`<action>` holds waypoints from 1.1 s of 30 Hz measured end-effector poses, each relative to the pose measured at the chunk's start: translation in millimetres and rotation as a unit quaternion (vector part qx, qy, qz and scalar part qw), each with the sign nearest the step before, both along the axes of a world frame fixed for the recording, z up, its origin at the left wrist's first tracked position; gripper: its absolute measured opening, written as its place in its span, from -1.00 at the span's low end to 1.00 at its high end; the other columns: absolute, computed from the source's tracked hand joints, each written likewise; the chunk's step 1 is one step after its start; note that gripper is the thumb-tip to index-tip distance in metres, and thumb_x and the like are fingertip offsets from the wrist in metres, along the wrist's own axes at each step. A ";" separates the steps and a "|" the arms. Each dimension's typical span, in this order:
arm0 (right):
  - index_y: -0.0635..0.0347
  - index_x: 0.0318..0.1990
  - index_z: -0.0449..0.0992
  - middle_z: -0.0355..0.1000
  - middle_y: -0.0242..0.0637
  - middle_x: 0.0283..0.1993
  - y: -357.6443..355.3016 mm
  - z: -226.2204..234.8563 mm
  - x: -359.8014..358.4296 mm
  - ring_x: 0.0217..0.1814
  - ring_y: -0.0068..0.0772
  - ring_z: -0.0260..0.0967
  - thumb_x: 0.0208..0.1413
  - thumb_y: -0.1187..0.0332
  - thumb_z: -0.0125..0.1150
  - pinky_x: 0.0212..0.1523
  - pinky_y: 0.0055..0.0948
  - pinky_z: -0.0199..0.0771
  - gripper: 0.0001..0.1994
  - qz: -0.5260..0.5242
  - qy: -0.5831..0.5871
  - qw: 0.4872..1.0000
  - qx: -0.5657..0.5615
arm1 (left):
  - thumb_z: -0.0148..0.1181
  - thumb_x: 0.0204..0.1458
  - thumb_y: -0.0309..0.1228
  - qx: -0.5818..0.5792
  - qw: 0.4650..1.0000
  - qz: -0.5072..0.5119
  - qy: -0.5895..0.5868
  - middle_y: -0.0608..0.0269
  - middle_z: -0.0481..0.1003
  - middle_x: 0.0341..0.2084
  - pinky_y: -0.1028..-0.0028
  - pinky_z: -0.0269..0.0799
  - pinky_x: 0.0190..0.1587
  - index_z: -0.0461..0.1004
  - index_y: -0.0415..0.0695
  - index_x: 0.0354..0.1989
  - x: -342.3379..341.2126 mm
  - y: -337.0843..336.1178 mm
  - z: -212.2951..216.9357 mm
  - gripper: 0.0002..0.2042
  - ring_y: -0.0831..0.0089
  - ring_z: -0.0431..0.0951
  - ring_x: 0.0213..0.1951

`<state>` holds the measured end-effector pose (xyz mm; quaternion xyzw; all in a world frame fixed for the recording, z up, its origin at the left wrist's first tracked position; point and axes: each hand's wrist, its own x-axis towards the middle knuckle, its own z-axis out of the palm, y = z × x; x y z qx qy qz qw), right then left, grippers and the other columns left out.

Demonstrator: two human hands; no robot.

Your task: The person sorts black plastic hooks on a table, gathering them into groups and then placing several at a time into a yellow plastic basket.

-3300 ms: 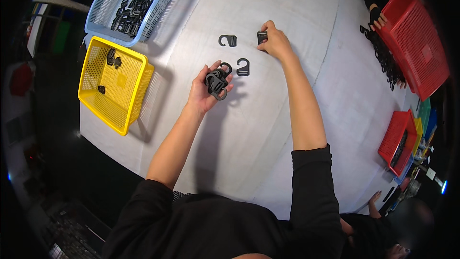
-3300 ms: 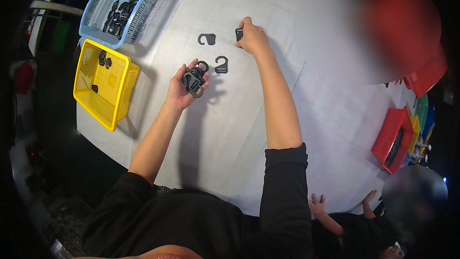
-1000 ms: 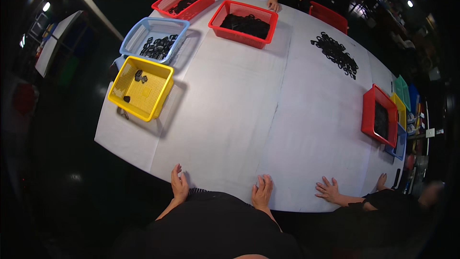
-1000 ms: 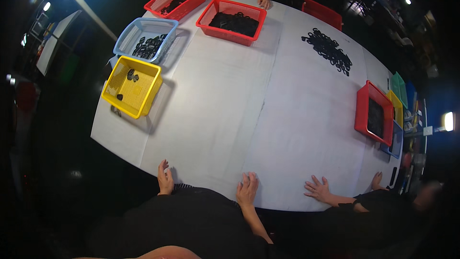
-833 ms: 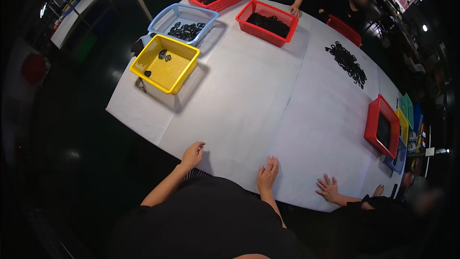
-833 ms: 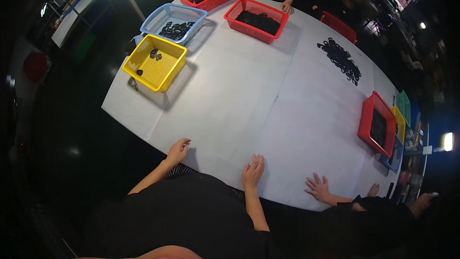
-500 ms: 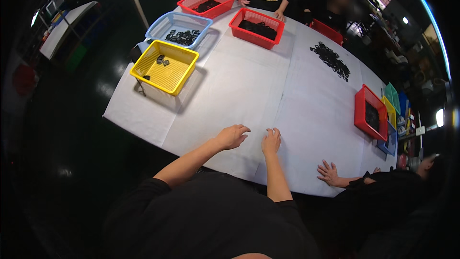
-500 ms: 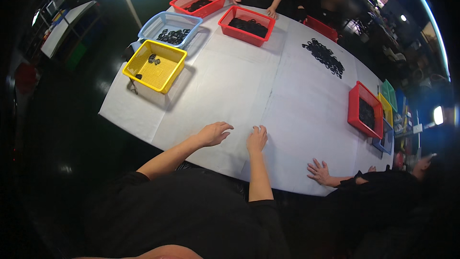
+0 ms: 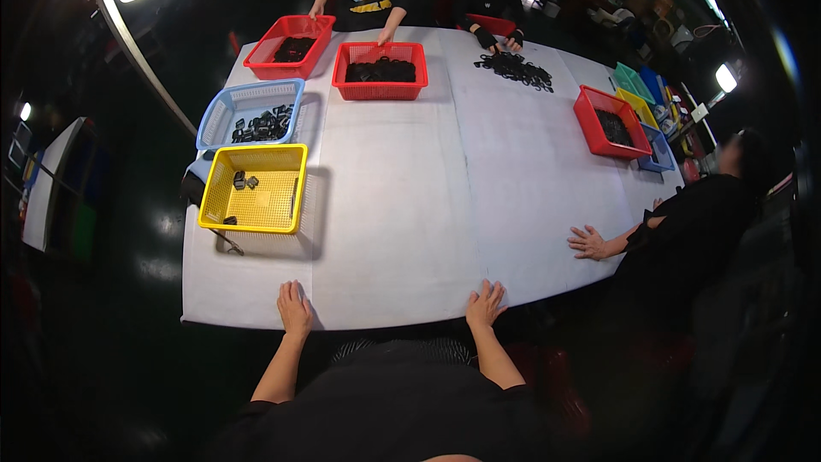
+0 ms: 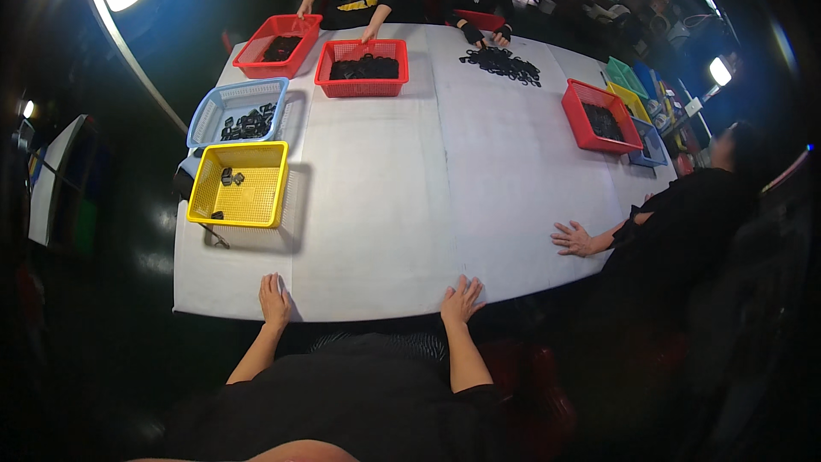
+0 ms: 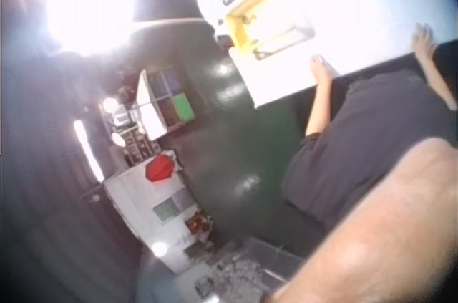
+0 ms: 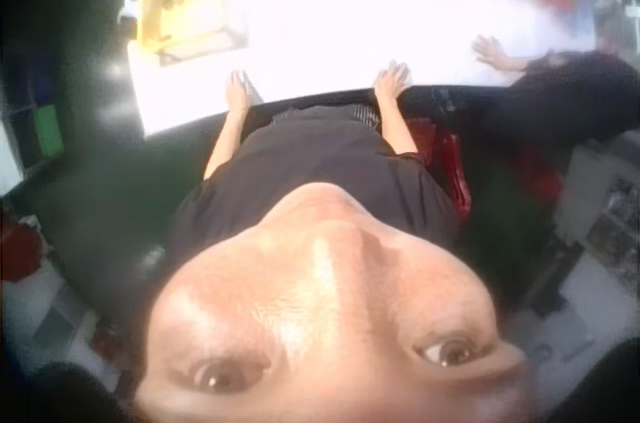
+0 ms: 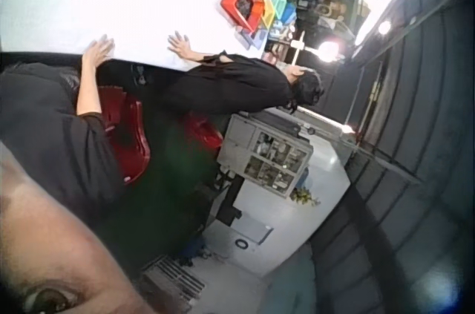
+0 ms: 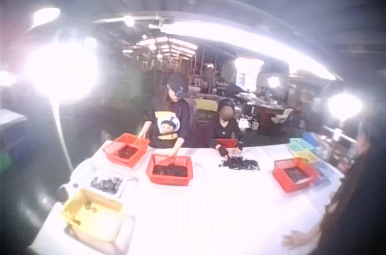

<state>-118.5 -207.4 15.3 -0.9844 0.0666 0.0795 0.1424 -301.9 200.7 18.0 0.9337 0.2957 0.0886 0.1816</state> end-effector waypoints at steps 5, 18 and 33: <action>0.02 0.28 0.03 -0.23 0.00 0.39 2.7 2.2 5.0 0.47 0.12 -0.41 0.11 0.18 0.08 0.23 0.45 -0.23 -0.40 -0.001 0.043 0.999 -0.004 | -0.07 0.09 -0.33 0.053 0.997 0.052 0.012 0.11 0.07 0.28 0.03 -0.28 0.34 0.12 -0.11 0.24 -13.6 17.6 -22.6 -0.50 0.14 -0.10 0.36; 0.03 0.39 -0.26 -0.53 0.07 0.43 -20.1 17.1 15.2 0.48 0.14 -0.66 -0.14 -0.07 0.32 0.28 0.39 -0.36 0.05 0.066 0.190 0.979 -0.021 | -0.11 0.01 -0.47 0.039 0.997 0.067 0.009 0.22 0.11 0.27 0.12 -0.27 0.36 0.17 -0.03 0.23 -11.6 10.2 -13.1 -0.49 0.23 -0.06 0.36; 0.16 0.16 0.27 0.16 -0.05 0.16 -99.1 20.8 82.7 0.25 0.03 0.07 -0.01 0.29 0.22 0.22 -0.06 0.09 -0.46 0.202 -0.034 0.972 0.112 | -0.08 0.08 -0.46 0.054 0.936 0.332 0.103 0.20 0.07 0.29 -0.05 -0.16 0.29 0.10 -0.04 0.26 46.6 -44.6 -35.4 -0.50 0.24 -0.07 0.36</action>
